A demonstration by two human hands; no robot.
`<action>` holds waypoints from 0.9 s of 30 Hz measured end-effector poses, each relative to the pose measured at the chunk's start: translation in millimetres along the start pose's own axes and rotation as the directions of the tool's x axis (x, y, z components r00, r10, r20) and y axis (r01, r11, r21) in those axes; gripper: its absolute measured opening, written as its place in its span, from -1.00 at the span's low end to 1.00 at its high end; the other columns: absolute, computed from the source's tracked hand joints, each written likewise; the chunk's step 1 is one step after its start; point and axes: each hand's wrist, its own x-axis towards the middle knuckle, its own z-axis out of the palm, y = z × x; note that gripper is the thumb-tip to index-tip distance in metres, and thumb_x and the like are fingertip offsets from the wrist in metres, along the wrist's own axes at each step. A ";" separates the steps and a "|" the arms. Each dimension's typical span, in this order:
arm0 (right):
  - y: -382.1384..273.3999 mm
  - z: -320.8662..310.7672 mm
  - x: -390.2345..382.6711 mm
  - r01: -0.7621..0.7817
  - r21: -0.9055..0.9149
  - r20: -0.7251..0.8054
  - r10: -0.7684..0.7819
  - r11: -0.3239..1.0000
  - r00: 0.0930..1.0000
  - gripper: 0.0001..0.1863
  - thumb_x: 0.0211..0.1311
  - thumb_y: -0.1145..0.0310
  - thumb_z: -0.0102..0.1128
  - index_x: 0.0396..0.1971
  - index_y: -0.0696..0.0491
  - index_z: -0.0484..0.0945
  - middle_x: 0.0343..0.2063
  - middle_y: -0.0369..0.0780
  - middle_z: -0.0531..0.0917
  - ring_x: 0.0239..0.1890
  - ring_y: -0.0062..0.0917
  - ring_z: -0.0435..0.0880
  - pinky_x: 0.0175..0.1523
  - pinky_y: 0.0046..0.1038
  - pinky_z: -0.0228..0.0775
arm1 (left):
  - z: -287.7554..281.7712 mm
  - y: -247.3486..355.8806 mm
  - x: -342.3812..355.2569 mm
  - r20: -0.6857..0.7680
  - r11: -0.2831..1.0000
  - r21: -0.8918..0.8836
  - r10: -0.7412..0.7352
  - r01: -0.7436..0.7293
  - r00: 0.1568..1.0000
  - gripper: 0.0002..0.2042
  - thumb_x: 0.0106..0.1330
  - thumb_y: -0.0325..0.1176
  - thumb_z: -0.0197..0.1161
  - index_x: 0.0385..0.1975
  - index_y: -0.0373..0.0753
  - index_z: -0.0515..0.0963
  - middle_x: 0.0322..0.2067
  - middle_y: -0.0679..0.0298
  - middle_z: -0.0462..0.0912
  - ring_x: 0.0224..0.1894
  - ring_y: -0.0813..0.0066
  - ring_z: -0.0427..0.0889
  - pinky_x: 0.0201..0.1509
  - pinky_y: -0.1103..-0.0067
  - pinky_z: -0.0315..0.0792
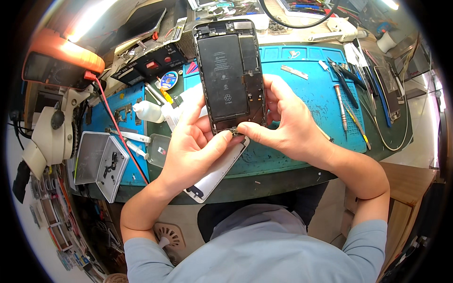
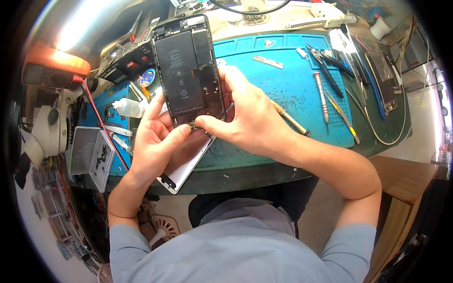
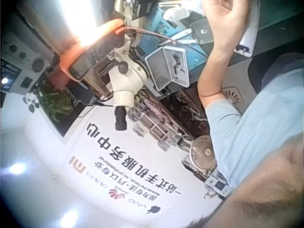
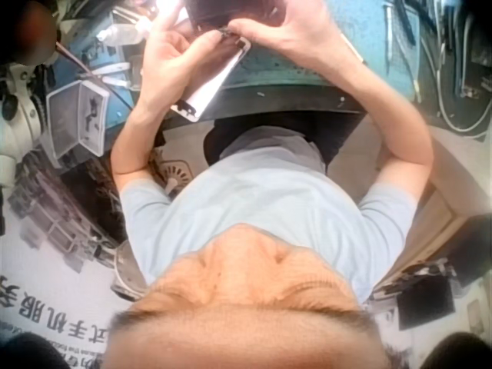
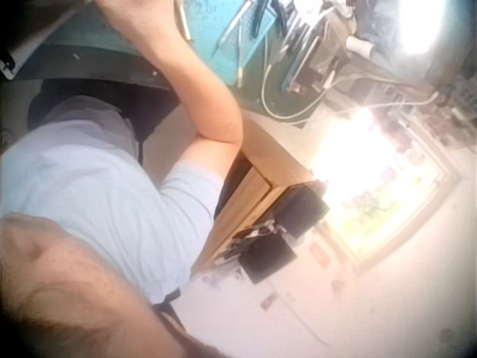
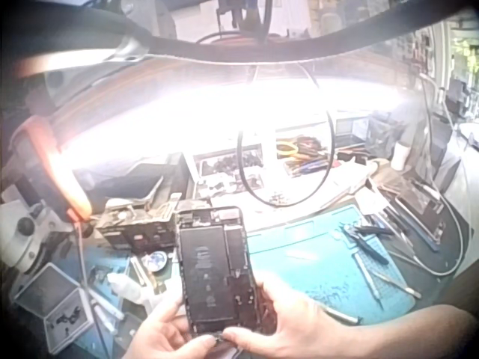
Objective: The person disassembles a white smartphone, using a screwdriver to remove screws and a prying tool to separate the screen assembly. They then transfer internal components, including the battery and camera module, to a black smartphone chassis. The person carefully aligns and connects the battery and camera ribbon cables inside the black chassis.
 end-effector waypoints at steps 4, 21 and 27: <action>7.0 1.8 1.5 0.021 0.070 0.033 -0.024 0.997 0.999 -0.31 0.21 0.53 0.35 0.27 0.15 0.16 0.07 -0.20 0.50 0.05 -0.59 0.57 0.13 -0.48 0.48 | -0.7 0.4 0.5 -0.003 1.000 0.012 -0.009 0.009 1.000 -0.25 0.35 -0.68 0.08 0.48 -0.23 -0.14 0.13 0.05 0.48 0.16 0.35 0.56 0.25 0.42 0.52; 6.1 2.2 -1.6 -0.017 0.156 -0.059 0.027 0.988 0.998 -0.39 0.25 0.29 0.31 0.19 0.24 0.29 -0.10 -0.07 0.58 -0.12 -0.46 0.63 -0.04 -0.40 0.54 | -0.4 -7.7 9.3 -0.093 0.997 -0.068 0.017 -0.023 0.996 -0.27 0.29 -0.64 0.27 0.41 -0.25 0.04 0.05 0.08 0.59 0.07 0.37 0.63 0.17 0.43 0.55; 2.3 -6.5 -2.3 0.512 -0.690 0.066 -0.659 0.512 0.749 -0.57 -0.13 0.43 0.47 -0.16 0.04 0.57 -0.13 -0.21 0.47 -0.13 -0.33 0.49 0.01 -0.39 0.45 | -5.2 -4.3 7.9 -0.157 0.998 -0.039 0.048 -0.055 0.986 -0.28 0.28 -0.64 0.26 0.40 -0.28 0.03 0.08 0.07 0.56 0.10 0.35 0.61 0.16 0.41 0.56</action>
